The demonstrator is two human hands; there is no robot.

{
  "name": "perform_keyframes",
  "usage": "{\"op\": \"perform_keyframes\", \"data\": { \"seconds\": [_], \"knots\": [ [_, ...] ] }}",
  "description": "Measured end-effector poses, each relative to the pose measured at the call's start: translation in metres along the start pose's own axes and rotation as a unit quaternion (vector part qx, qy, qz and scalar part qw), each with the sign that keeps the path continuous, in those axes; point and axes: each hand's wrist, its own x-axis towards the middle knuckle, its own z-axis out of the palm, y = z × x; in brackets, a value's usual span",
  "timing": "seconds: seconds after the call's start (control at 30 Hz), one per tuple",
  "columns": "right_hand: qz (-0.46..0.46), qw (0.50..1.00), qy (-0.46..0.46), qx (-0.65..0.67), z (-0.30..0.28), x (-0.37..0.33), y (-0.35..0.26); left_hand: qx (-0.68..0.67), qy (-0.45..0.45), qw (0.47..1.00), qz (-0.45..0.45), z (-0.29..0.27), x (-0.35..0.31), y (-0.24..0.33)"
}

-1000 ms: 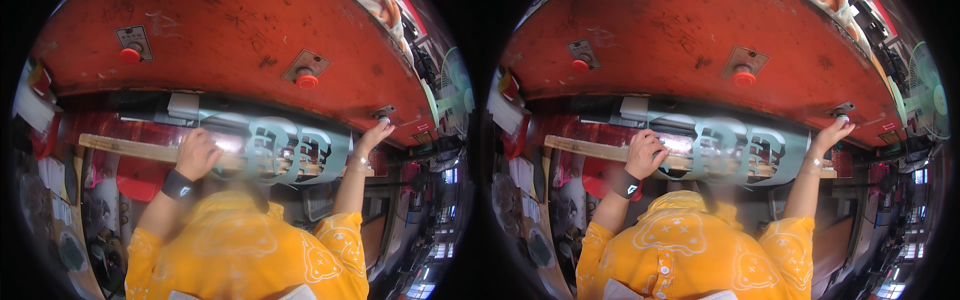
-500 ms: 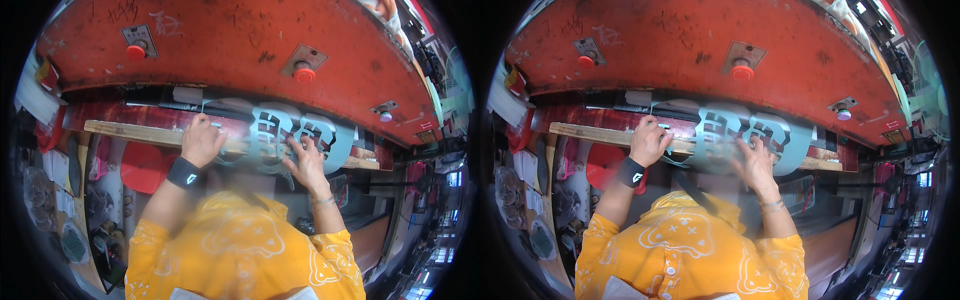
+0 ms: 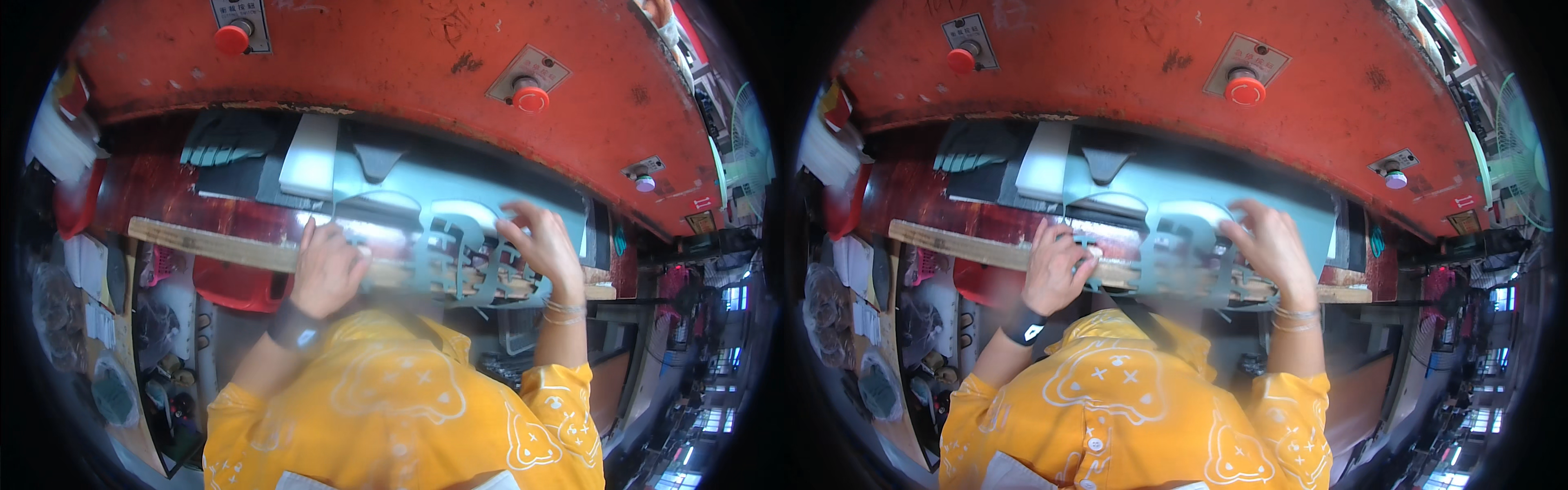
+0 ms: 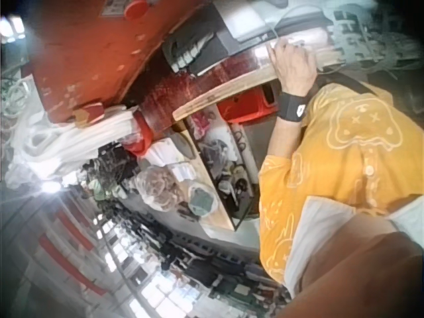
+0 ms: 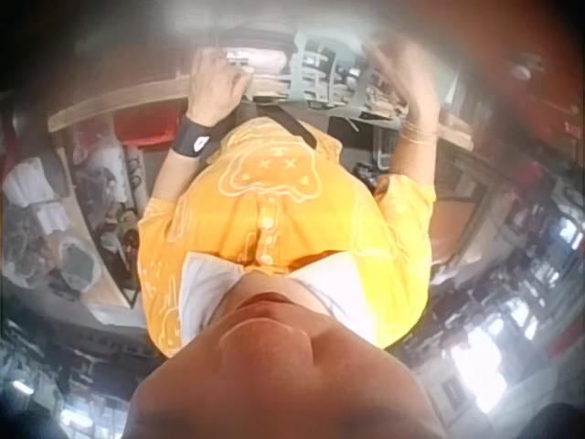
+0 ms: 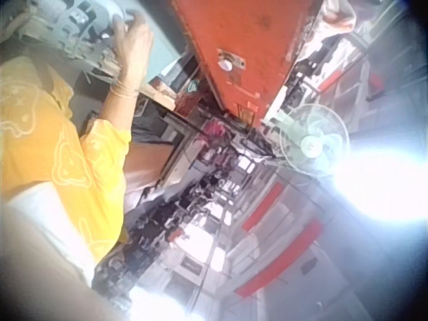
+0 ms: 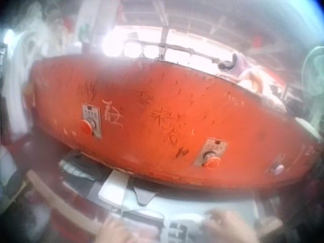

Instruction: The person cuts a light green sheet with scissors, then places it into a red hydraulic press and activates it. They repeat this process with multiple cut pieces, peeling and stacking them afterward. Finally, they handle a large roll of the same material.

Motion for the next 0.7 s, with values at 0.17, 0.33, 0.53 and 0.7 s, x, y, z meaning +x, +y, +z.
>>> {"op": "perform_keyframes", "data": {
  "seconds": [0.17, 0.33, 0.53, 0.7],
  "knots": [
    [-0.176, 0.978, 0.114, -0.018, 0.085, 0.040, -0.075, -0.305, -0.058, 0.936, -0.163, -0.053, -0.002, 0.001],
    [-0.156, 0.974, 0.162, -0.032, 0.150, 0.028, -0.123, -0.302, 0.180, 0.931, -0.099, -0.026, 0.021, -0.017],
    [-0.160, 0.970, 0.168, 0.077, 0.146, -0.012, -0.113, -0.175, 0.087, 0.978, -0.065, -0.004, -0.023, -0.014],
    [-0.156, 0.904, 0.105, 0.383, 0.119, -0.024, -0.078, 0.049, 0.031, 0.998, -0.019, -0.010, -0.031, 0.003]
  ]
}}
